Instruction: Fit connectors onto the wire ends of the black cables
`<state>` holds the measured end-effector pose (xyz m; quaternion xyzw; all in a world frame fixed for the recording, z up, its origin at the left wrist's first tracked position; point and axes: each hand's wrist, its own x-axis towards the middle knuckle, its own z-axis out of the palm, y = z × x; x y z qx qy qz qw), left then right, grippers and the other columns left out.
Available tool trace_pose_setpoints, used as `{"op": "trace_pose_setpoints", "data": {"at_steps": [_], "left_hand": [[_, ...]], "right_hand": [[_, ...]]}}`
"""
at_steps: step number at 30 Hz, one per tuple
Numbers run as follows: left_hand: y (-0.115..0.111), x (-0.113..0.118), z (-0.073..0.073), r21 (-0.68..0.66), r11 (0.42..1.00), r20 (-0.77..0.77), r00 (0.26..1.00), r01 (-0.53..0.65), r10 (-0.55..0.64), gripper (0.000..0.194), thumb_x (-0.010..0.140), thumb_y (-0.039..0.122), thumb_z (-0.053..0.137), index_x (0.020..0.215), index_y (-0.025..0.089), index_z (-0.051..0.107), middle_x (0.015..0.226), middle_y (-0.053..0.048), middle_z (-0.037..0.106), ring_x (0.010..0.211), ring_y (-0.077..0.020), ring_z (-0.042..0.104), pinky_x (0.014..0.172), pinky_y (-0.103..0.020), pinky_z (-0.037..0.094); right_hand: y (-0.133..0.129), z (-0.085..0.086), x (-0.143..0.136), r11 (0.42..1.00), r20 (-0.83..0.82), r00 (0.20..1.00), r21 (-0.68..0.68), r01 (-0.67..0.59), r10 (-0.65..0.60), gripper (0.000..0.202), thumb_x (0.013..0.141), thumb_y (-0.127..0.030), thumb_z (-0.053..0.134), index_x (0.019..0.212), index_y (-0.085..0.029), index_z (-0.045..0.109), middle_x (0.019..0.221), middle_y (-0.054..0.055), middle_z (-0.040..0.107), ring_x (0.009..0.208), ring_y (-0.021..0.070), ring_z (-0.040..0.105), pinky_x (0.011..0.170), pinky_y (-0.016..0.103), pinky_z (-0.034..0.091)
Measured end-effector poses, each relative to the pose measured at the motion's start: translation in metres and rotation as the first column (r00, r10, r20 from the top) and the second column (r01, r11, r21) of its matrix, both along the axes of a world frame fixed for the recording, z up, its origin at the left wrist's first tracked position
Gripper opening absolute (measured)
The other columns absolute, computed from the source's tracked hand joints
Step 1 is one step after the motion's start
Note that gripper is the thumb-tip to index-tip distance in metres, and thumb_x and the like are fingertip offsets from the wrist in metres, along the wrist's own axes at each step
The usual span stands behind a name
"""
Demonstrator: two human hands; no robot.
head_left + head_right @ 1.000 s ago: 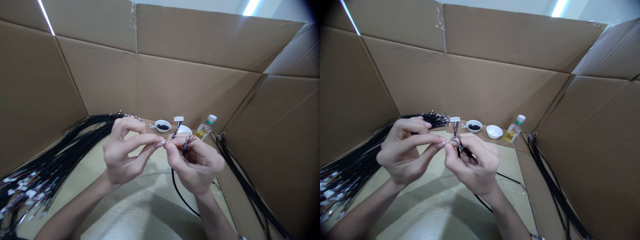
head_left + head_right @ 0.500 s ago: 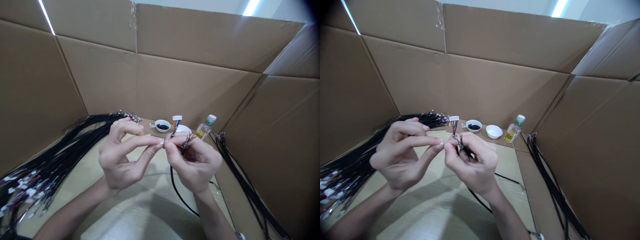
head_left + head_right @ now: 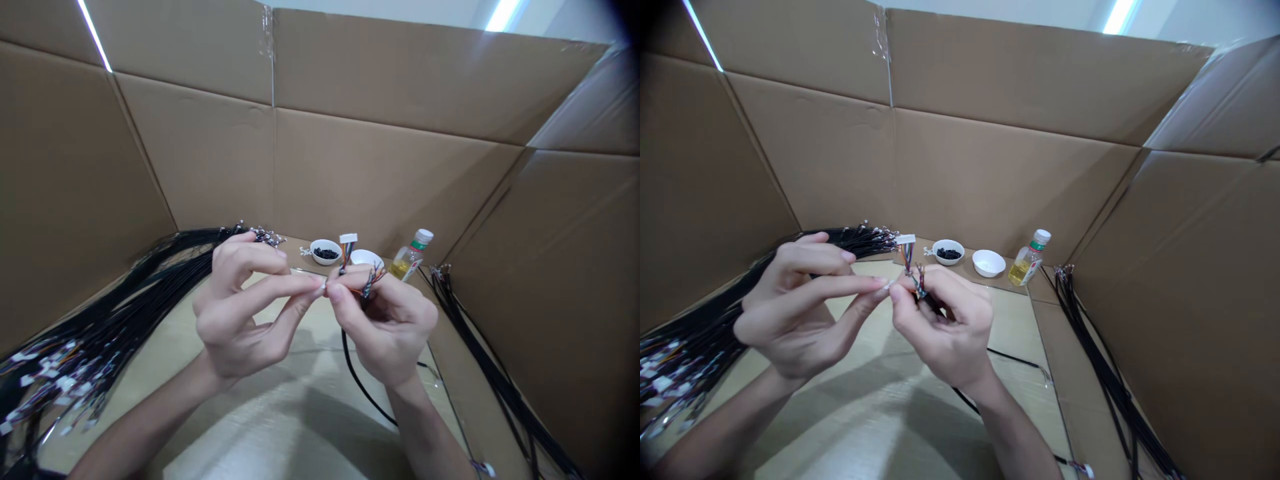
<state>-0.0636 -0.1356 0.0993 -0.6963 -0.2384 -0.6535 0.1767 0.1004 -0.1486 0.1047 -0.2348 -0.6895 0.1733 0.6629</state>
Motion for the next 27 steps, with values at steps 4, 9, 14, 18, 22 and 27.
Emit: {"op": "trace_pose_setpoints", "data": {"at_steps": [4,9,14,18,22,27], "left_hand": [[-0.002,0.001,0.002,0.017,1.000,0.003,1.000,-0.007,0.007,0.019,0.086,0.009,0.081,0.094,0.025,0.074,0.080,0.002,0.061,0.078,-0.0167,0.062,0.094,-0.045,0.055],[-0.004,-0.005,0.006,0.006,0.995,-0.058,0.993,-0.102,0.102,0.022,0.087,0.013,0.082,0.096,0.029,0.073,0.082,0.001,0.062,0.081,-0.0191,0.064,0.098,-0.049,0.054],[0.004,-0.012,0.007,-0.012,0.981,-0.143,0.972,-0.192,0.188,0.021,0.089,0.017,0.081,0.099,0.032,0.071,0.088,-0.003,0.066,0.093,-0.0268,0.068,0.103,-0.057,0.051],[0.014,-0.022,0.012,-0.013,0.973,-0.170,0.960,-0.228,0.223,0.019,0.090,0.018,0.080,0.100,0.031,0.070,0.097,-0.005,0.071,0.096,-0.0288,0.068,0.106,-0.060,0.048],[0.022,-0.037,0.019,-0.168,0.983,-0.180,0.983,-0.076,0.045,0.009,0.094,0.019,0.075,0.098,0.026,0.071,0.120,-0.007,0.074,0.112,-0.0282,0.069,0.101,-0.049,0.056],[0.035,-0.034,0.015,-0.690,0.630,0.041,0.888,0.356,-0.457,0.013,0.103,0.032,0.068,0.100,0.020,0.070,0.140,-0.012,0.069,0.116,-0.0238,0.073,0.086,-0.031,0.062]], "right_hand": [[-0.002,0.000,0.000,1.000,-0.005,1.000,0.007,-0.004,0.004,0.016,0.090,-0.006,0.071,0.082,-0.020,0.069,0.076,-0.002,0.067,0.070,0.0127,0.062,0.062,0.025,0.046],[-0.001,0.001,0.007,0.995,0.036,0.999,-0.090,-0.034,0.037,0.012,0.095,-0.014,0.072,0.084,-0.019,0.071,0.079,0.000,0.068,0.071,0.0129,0.060,0.062,0.025,0.046],[0.009,0.000,0.010,0.971,0.043,0.991,-0.211,-0.111,0.123,0.010,0.099,-0.025,0.073,0.092,-0.020,0.075,0.084,0.001,0.069,0.069,0.0119,0.058,0.056,0.023,0.041],[0.018,0.003,0.014,0.950,-0.002,0.992,-0.286,-0.123,0.128,0.016,0.099,-0.030,0.073,0.089,-0.018,0.074,0.075,-0.001,0.063,0.057,0.0081,0.047,0.048,0.021,0.035],[0.027,0.004,0.017,0.884,-0.019,0.972,-0.411,-0.222,0.235,0.020,0.101,-0.034,0.071,0.094,-0.016,0.073,0.074,-0.003,0.059,0.052,0.0051,0.041,0.044,0.018,0.032],[0.040,-0.011,0.001,0.735,-0.045,0.866,-0.508,-0.449,0.498,0.027,0.099,-0.036,0.075,0.085,-0.017,0.062,0.074,-0.005,0.052,0.058,0.0060,0.049,0.049,0.015,0.043]]}}
